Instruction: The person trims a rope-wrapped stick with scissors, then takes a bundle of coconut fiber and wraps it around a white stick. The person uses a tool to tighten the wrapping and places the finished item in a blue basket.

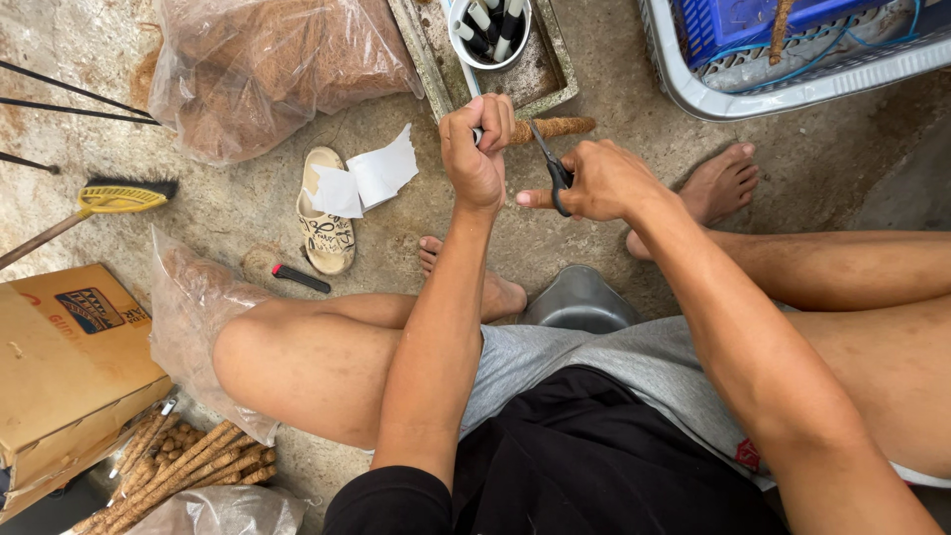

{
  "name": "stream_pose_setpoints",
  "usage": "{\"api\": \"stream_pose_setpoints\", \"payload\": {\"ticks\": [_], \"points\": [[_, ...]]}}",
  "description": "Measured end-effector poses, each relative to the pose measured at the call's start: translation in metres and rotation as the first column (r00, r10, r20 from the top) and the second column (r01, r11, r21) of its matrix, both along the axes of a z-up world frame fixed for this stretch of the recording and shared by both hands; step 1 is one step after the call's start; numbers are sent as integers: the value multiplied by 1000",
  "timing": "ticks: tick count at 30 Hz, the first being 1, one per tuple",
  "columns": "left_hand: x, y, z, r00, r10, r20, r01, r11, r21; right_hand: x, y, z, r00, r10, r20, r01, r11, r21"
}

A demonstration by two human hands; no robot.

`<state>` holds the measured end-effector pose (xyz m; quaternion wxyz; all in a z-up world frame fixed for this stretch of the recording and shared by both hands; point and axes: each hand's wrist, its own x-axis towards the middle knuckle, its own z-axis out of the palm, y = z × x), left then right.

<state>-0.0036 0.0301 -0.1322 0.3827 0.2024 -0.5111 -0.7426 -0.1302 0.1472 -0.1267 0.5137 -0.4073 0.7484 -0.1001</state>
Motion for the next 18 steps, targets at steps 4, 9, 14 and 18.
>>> {"api": "stream_pose_setpoints", "payload": {"ticks": [4,9,14,18], "points": [[3,-1,0,1000,-16,5,17,1000,-9,-2,3,-1,1000,9,4,-9,1000,-16],[4,-8,7,997,-49,61,52,998,-42,-11,3,-1,993,-8,119,22,993,-113],[6,-8,10,993,-72,92,72,997,-5,-18,-2,5,993,73,96,-78,995,55],[7,-9,8,991,-97,98,98,995,-9,-16,-6,5,997,62,46,-65,996,61]]}}
